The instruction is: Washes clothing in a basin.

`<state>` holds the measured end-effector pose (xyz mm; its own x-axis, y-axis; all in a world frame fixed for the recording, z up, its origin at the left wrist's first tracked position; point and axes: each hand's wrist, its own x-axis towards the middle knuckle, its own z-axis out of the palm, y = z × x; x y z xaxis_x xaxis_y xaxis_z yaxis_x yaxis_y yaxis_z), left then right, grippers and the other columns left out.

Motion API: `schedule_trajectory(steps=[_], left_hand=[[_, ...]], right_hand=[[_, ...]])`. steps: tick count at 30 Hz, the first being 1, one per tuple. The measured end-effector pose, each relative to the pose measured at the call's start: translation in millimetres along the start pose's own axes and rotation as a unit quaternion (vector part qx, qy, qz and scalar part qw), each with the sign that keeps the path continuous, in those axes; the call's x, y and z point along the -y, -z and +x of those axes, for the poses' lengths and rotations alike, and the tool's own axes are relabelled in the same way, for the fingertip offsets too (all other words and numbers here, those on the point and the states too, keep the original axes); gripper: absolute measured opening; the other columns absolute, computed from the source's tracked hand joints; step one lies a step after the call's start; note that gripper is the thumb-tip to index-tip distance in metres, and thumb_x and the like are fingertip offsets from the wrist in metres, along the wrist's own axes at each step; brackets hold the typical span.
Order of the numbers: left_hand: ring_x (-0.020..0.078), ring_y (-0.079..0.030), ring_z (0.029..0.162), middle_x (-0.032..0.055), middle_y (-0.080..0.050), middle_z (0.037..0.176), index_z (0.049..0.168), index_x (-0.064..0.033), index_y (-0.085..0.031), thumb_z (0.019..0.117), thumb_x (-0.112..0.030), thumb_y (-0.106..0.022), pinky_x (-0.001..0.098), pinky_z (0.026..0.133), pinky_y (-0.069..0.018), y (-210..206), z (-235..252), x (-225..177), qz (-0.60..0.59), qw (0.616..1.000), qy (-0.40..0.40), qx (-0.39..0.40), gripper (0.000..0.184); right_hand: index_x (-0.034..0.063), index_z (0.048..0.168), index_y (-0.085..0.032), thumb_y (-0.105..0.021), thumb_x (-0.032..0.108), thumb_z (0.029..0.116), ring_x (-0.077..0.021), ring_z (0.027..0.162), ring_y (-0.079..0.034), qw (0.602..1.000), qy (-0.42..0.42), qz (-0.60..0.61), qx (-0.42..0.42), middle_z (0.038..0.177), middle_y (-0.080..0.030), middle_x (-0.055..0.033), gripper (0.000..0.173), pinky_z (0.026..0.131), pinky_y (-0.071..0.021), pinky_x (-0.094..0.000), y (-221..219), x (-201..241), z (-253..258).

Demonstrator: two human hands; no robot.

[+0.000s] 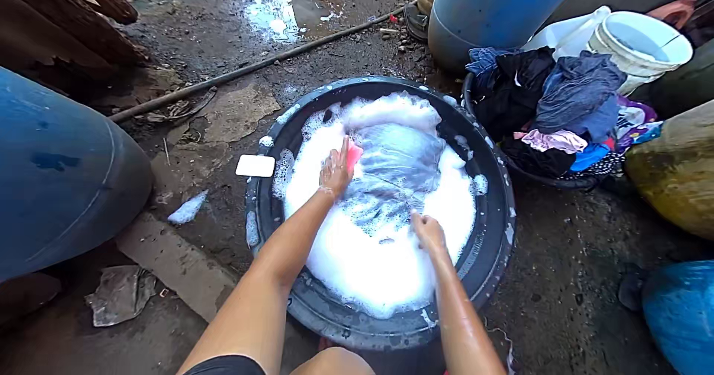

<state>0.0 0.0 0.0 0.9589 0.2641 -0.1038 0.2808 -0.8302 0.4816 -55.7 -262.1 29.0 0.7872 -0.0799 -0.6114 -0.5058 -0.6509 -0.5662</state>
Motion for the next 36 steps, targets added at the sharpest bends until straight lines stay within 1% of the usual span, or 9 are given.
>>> schedule_trajectory(steps=[5,13,19,22,24,26,29,33,36], left_hand=[[0.0542,-0.052,0.129,0.0367,-0.045,0.144,0.165,-0.0126,-0.01,0.0926,-0.013,-0.071,0.0642,0.099,-0.0476,-6,-3,7,-0.012,0.999,0.038,0.002,0.095],[0.0557,-0.049,0.131,0.0373,-0.042,0.146,0.166,-0.0156,-0.007,0.0934,-0.007,-0.068,0.0654,0.1,-0.0465,-10,-8,7,-0.023,0.999,0.047,0.003,0.095],[0.0555,-0.048,0.132,0.0377,-0.04,0.148,0.166,-0.0175,-0.006,0.0942,-0.004,-0.066,0.0643,0.103,-0.0454,-7,-9,9,-0.009,0.999,0.039,0.028,0.095],[0.0598,-0.047,0.129,0.0424,-0.035,0.149,0.166,-0.0191,-0.007,0.0894,-0.005,-0.072,0.0687,0.102,-0.044,6,2,1,-0.03,0.996,0.054,0.068,0.101],[0.0595,-0.051,0.125,0.042,-0.037,0.148,0.165,-0.0189,-0.017,0.0916,-0.012,-0.072,0.0682,0.095,-0.0484,14,-14,-28,-0.031,0.999,0.01,0.026,0.092],[0.0519,-0.055,0.126,0.0351,-0.047,0.145,0.157,-0.0162,-0.04,0.0919,-0.012,-0.069,0.0624,0.096,-0.0518,-4,-56,-58,-0.03,0.988,-0.145,-0.04,0.071],[0.0499,-0.051,0.134,0.0299,-0.047,0.15,0.155,-0.0248,-0.046,0.0999,-0.016,-0.059,0.0632,0.1,-0.0484,-18,-123,-84,0.013,0.951,-0.272,0.145,0.058],[0.0473,-0.054,0.131,0.0287,-0.05,0.148,0.147,-0.0107,-0.054,0.101,-0.016,-0.06,0.0614,0.102,-0.0479,-4,-61,-23,0.063,0.973,-0.175,0.138,0.047],[0.0519,-0.05,0.132,0.0318,-0.039,0.153,0.157,-0.0222,-0.042,0.1008,-0.025,-0.058,0.0638,0.094,-0.0508,-13,-56,-28,0.094,0.984,-0.088,0.12,0.059]], right_hand=[[-0.0097,0.149,-0.032,-0.06,0.022,0.1037,-0.0413,0.133,-0.047,0.937,-0.058,0.306,-0.158,0.146,-0.043,-0.0341,0.062,0.11,-0.039,-0.0496,-42,-11,-31],[-0.0053,0.153,-0.029,-0.057,0.041,0.1043,-0.0373,0.144,-0.036,0.893,-0.213,0.394,-0.037,0.157,-0.034,-0.028,0.073,0.115,-0.0331,-0.0537,-70,5,-49],[-0.0125,0.129,-0.06,-0.062,0.013,0.1017,-0.0375,0.12,-0.061,0.945,0.0,0.272,-0.182,0.125,-0.064,-0.0309,0.037,0.106,-0.0439,-0.0502,-45,-6,-42],[-0.0022,0.13,-0.049,-0.035,0.017,0.1087,-0.0201,0.1,-0.06,0.806,-0.052,0.585,-0.073,0.113,-0.059,-0.0159,0.032,0.087,-0.0522,-0.0365,-29,-1,-50],[0.0057,0.129,-0.047,-0.037,0.027,0.107,-0.0211,0.095,-0.063,0.731,-0.109,0.673,0.022,0.11,-0.06,-0.0129,0.032,0.081,-0.0558,-0.0396,-30,2,-52],[0.0052,0.13,-0.051,-0.044,0.028,0.1086,-0.0176,0.094,-0.065,0.754,-0.128,0.645,-0.006,0.11,-0.064,-0.0111,0.032,0.08,-0.0571,-0.0355,-40,0,-49],[-0.0013,0.14,-0.046,-0.041,0.028,0.1111,-0.0248,0.108,-0.061,0.786,-0.12,0.59,-0.14,0.124,-0.059,-0.0196,0.041,0.092,-0.0515,-0.0428,-49,-8,-42],[0.0021,0.151,-0.035,-0.039,0.03,0.1119,-0.0305,0.125,-0.054,0.793,-0.172,0.562,-0.163,0.143,-0.049,-0.0231,0.048,0.102,-0.0468,-0.047,-48,-14,-53],[0.0006,0.152,-0.034,-0.04,0.033,0.1117,-0.0329,0.132,-0.05,0.806,-0.179,0.542,-0.16,0.148,-0.046,-0.0246,0.052,0.108,-0.0427,-0.0494,-48,-13,-57]])
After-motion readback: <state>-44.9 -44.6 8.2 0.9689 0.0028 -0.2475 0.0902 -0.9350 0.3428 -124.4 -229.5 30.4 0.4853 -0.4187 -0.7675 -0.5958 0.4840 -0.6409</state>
